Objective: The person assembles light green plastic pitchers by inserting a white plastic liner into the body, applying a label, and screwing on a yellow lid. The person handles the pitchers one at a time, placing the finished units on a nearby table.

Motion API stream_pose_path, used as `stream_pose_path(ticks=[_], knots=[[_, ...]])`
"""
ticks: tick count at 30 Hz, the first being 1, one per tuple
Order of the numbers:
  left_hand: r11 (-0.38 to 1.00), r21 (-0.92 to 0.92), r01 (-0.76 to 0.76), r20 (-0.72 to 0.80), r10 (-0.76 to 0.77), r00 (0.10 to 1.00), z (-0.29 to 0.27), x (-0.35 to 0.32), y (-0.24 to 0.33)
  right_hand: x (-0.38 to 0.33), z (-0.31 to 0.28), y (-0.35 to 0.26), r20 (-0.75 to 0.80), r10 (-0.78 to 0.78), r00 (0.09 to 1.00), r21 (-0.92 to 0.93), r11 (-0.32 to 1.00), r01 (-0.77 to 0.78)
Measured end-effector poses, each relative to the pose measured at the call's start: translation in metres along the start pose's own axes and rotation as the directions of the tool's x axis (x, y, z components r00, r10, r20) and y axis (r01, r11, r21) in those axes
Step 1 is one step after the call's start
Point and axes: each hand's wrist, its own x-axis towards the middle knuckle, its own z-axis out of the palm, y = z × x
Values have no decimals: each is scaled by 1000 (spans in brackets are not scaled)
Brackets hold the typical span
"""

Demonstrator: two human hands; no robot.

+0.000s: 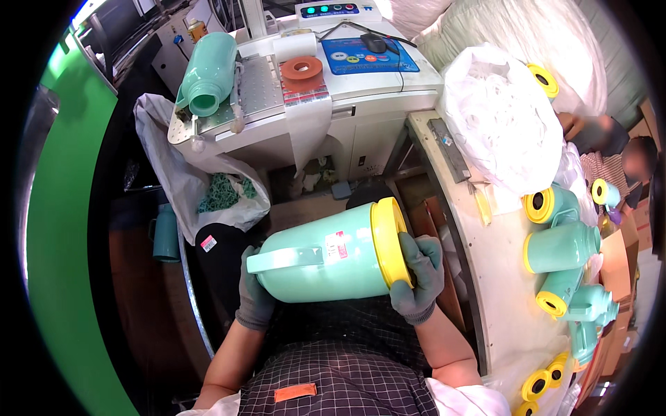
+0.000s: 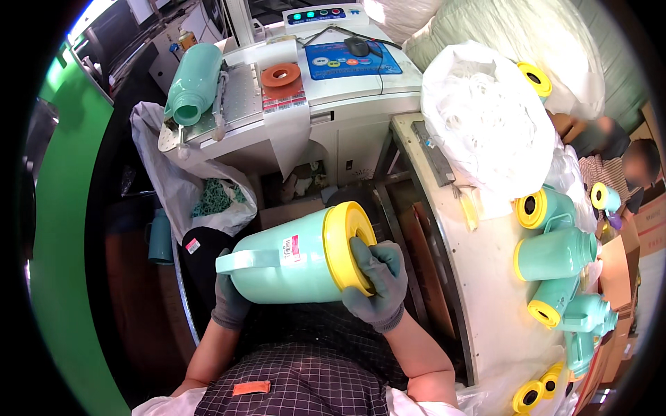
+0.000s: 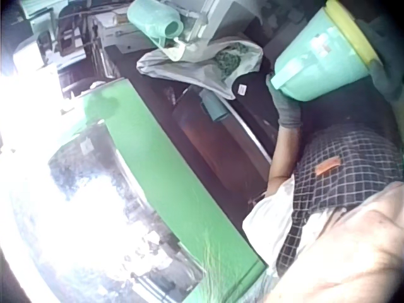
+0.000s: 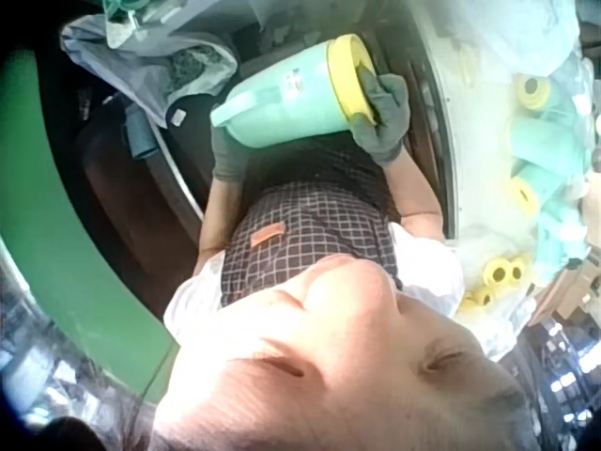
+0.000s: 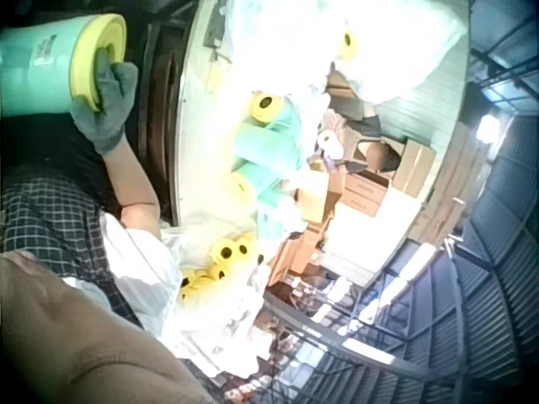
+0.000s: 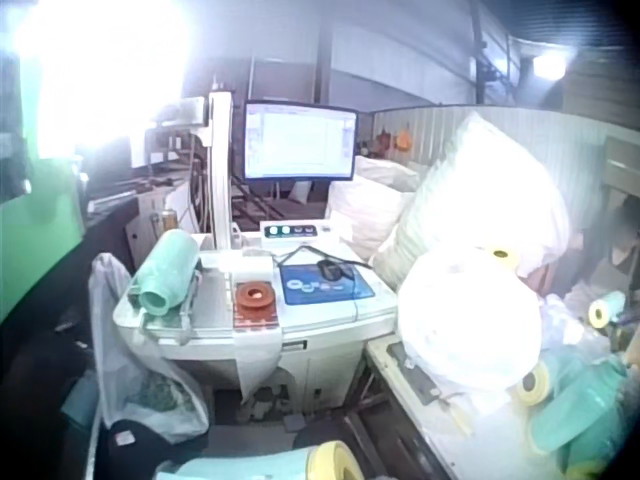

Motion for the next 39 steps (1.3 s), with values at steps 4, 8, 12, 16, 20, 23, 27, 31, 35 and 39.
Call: stream_pose_path(ticks=[4, 8, 12, 16, 20, 23, 27, 31, 35, 39], knots=[[975, 117, -187, -173, 205, 963, -2, 3, 0, -1, 8, -5, -47, 111, 993, 28, 994, -110], [890, 286, -355, -159, 409, 898, 28, -2, 17, 4, 12, -8, -103, 194, 976, 62, 980, -188], [831, 349, -434, -1, 464, 886, 21, -7, 28, 7, 16, -19, -143, 238, 961, 130, 967, -220], [784, 338, -521, -44, 566, 823, 24, -2, 34, 3, 20, -20, -150, 259, 954, 163, 958, -234], [352, 715, -604, 151, 766, 625, 27, -8, 36, 3, 20, -20, -118, 323, 939, 185, 936, -298], [-59, 831, -553, 384, 780, 494, 51, -17, 46, 5, 26, -24, -196, 472, 860, 366, 848, -382], [358, 672, -649, 238, 725, 647, 62, -23, 61, -6, 22, -18, -154, 555, 817, 320, 811, -491], [359, 669, -651, 214, 746, 631, 89, -34, 75, -16, 28, -13, -189, 563, 805, 238, 821, -518], [-330, 479, -814, 818, 503, 278, 113, -41, 100, -29, 14, 19, 236, 828, 509, 625, 271, -732], [-468, -47, -882, 988, 106, -109, 134, -43, 123, -41, 7, 20, 362, 777, 515, 624, 209, -753]])
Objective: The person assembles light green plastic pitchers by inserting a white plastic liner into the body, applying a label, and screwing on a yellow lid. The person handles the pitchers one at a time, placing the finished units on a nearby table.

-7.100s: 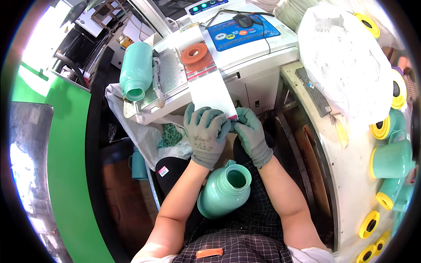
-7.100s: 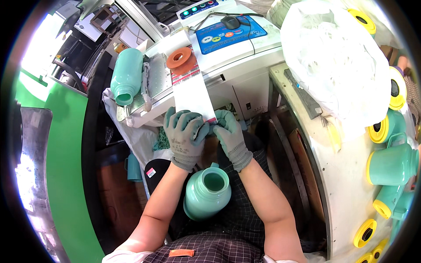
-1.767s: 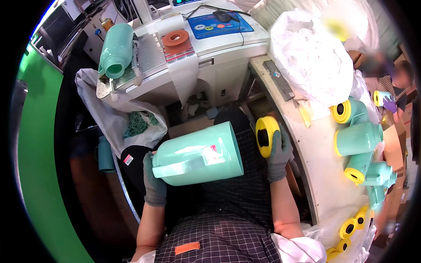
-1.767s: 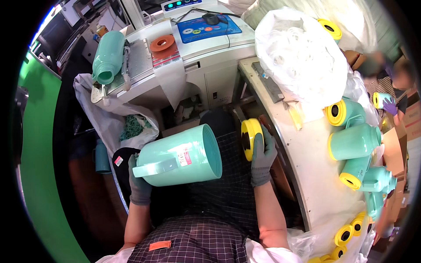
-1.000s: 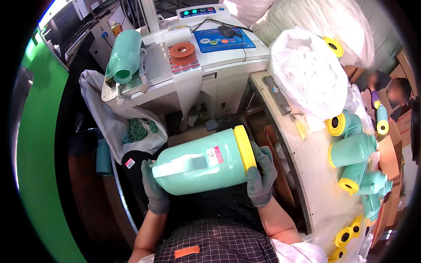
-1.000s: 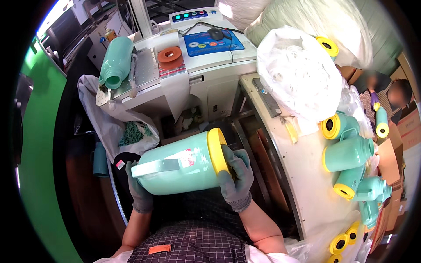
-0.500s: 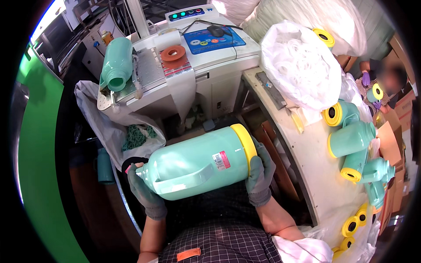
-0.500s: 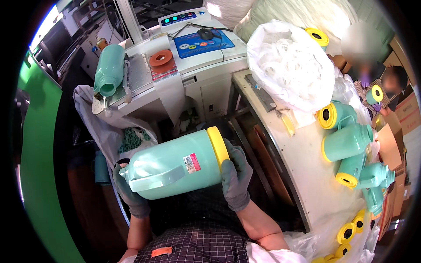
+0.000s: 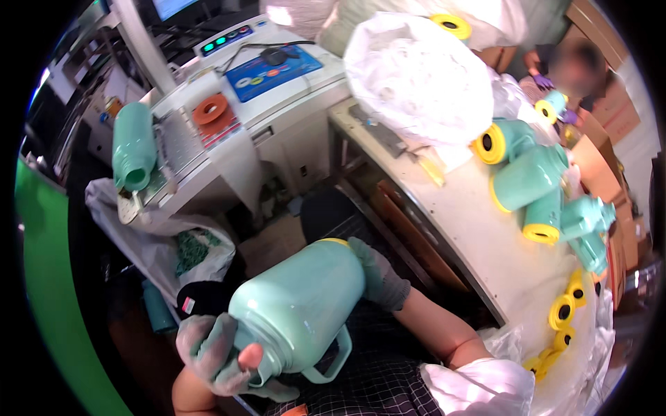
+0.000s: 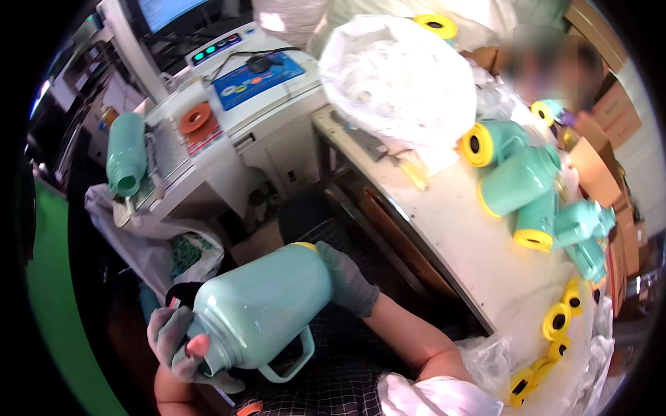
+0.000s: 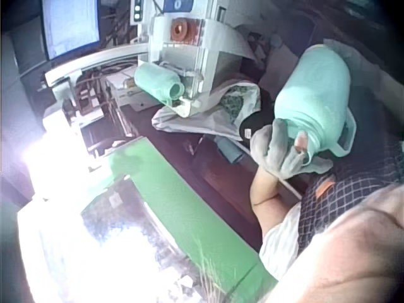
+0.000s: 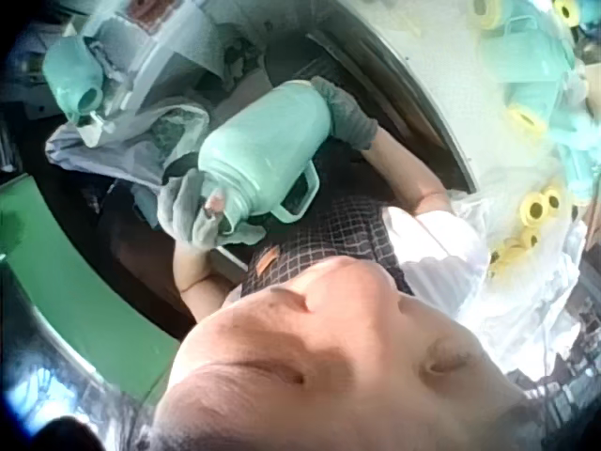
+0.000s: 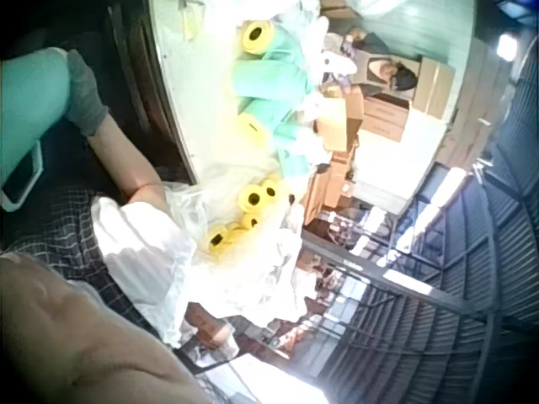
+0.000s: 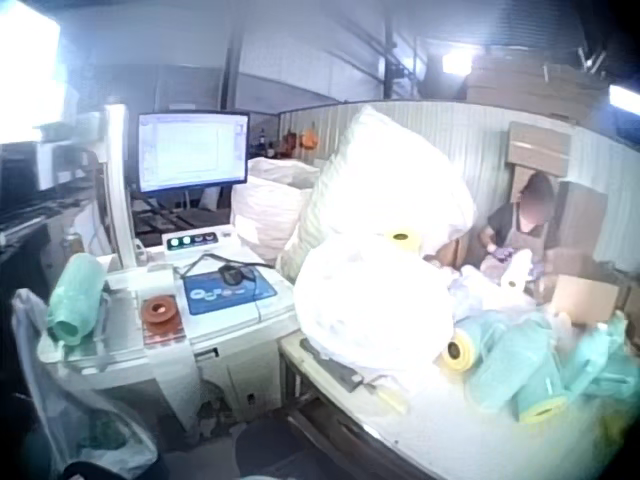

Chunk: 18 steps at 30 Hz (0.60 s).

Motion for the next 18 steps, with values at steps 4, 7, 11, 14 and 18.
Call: stream_pose_path(ticks=[4, 7, 11, 14, 18], knots=[[984, -176, -40, -47, 32, 998, 11, 31, -13, 0, -26, -30, 48, -184, 982, -7, 983, 184], [980, -166, 110, -175, -140, 975, 35, -2, -20, 6, -57, -68, -159, -160, 974, 553, 803, 222], [878, -259, 402, -29, -423, 905, 58, -13, -6, 11, -149, -155, -577, -490, 653, 323, 598, 733], [811, -238, 534, 98, -527, 844, 68, -13, 2, 18, -225, -236, -717, -489, 496, 308, 416, 856], [699, -298, 650, 193, -623, 758, 93, -26, 0, 47, -355, -295, -638, -758, 135, -559, 576, 597]])
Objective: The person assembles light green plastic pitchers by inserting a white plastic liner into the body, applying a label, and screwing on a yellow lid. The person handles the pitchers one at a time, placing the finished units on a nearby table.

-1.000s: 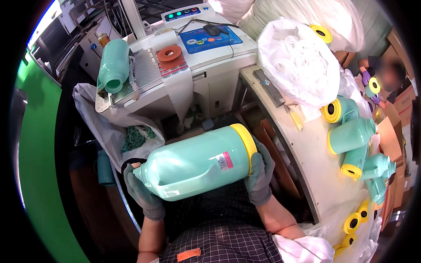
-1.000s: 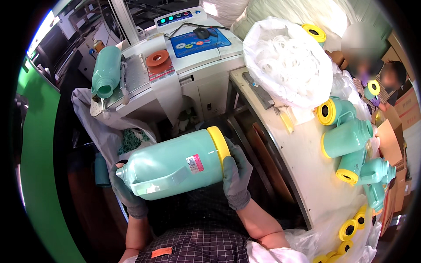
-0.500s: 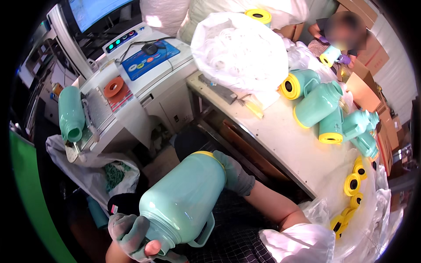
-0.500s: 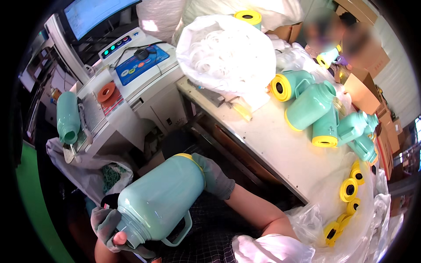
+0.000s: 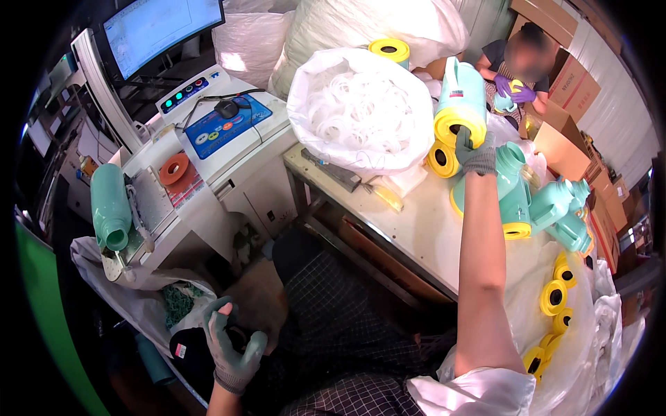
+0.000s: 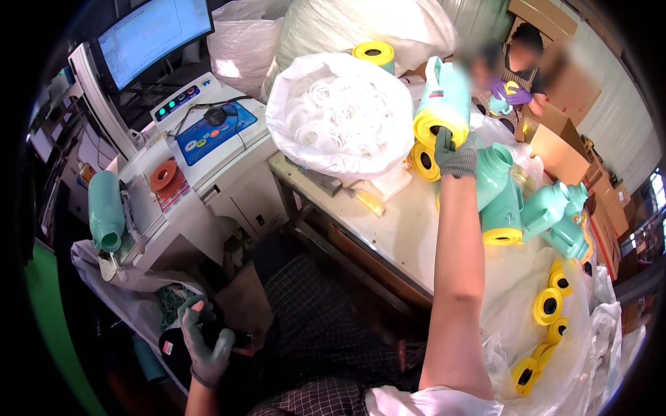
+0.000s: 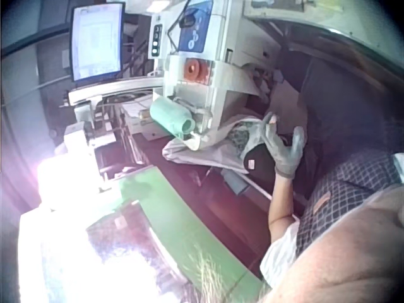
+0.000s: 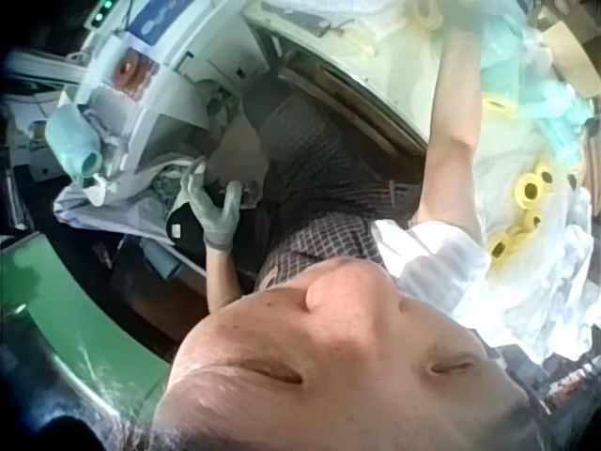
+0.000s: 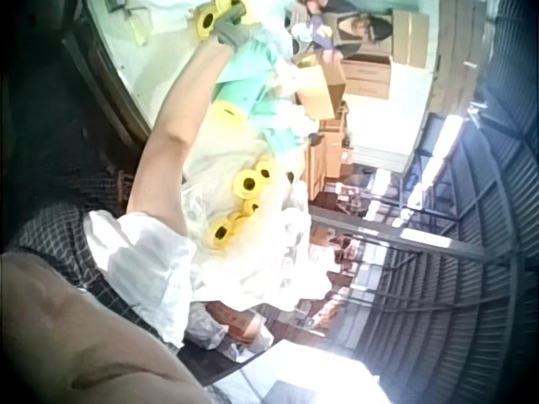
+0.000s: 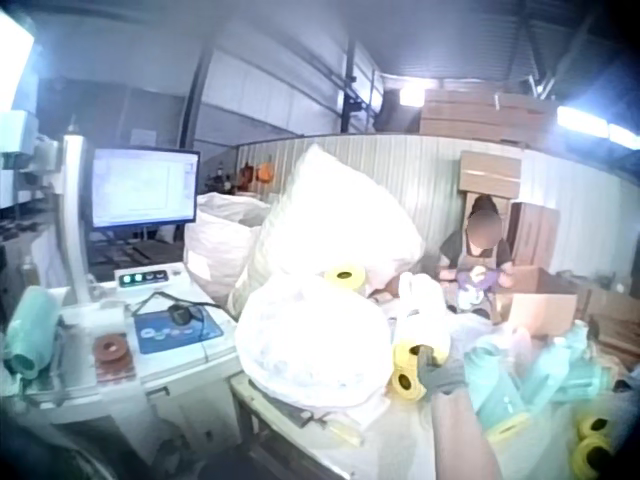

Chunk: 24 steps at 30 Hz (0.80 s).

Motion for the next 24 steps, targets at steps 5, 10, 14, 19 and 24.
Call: stream_pose_path(ticks=[5, 10, 14, 19, 24], knots=[[988, 152, 36, -11, -35, 999, 17, -7, -15, -170, 110, -28, 402, 195, 895, 336, 878, -342], [943, 118, 310, 152, -326, 933, 49, -30, -65, -399, 136, -26, 689, 497, 528, -86, 779, -621], [918, 298, 262, 315, -354, 881, 62, -74, -139, -504, 169, -41, 900, -44, 434, -13, 992, 129], [889, 442, 121, 343, -292, 893, 110, -130, -197, -600, 155, -16, 986, 141, -85, -137, 989, 50], [876, 459, 149, 355, -335, 873, 122, -137, -193, -642, 116, 50, 903, 45, -427, 73, 964, 255]])
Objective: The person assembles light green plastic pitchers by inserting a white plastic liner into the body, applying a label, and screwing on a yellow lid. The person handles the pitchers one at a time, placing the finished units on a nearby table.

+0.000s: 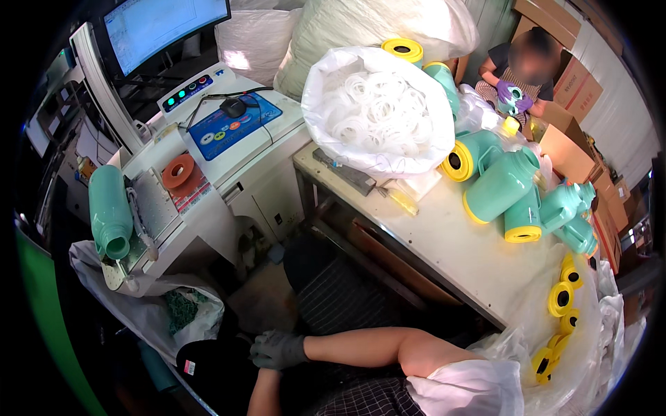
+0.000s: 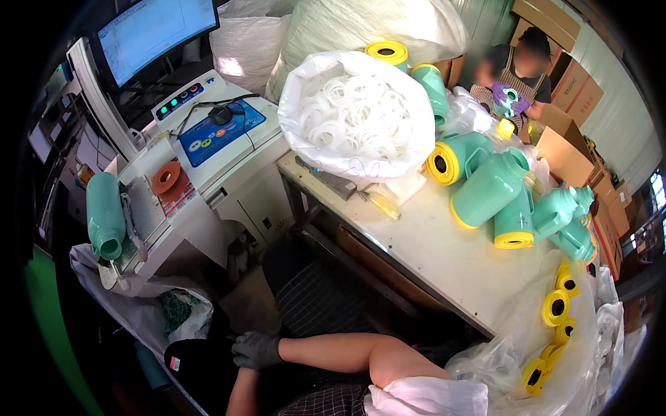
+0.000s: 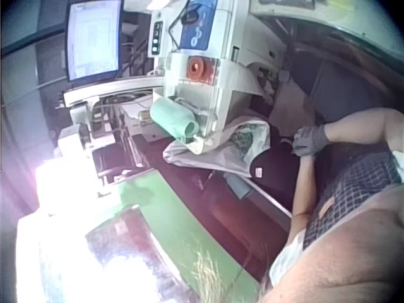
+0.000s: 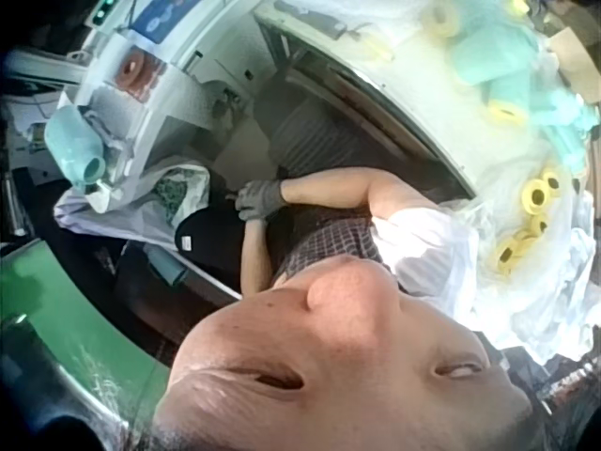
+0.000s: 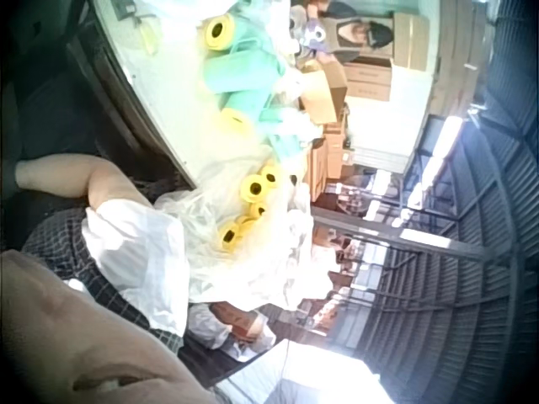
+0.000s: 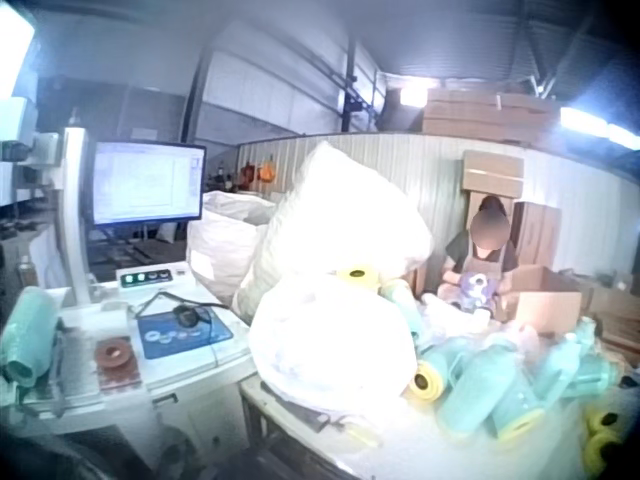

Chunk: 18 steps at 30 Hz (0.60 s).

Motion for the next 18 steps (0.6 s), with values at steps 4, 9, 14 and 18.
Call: stream_pose_path(ticks=[4, 9, 14, 18], knots=[[1000, -1, 17, 6, -17, 1000, -1, 0, 0, 10, -15, -4, 46, 260, 965, 144, 954, -264], [1000, -3, 13, 30, -13, 999, -1, 4, 0, 4, -10, 4, -17, 278, 960, 136, 952, -273], [1000, 7, 23, 36, -24, 999, -5, 5, -1, 1, -9, 4, -28, 245, 969, 141, 961, -238], [1000, 11, 17, 39, -18, 999, -5, 9, 1, -1, -12, 4, -52, 218, 974, 95, 972, -213]])
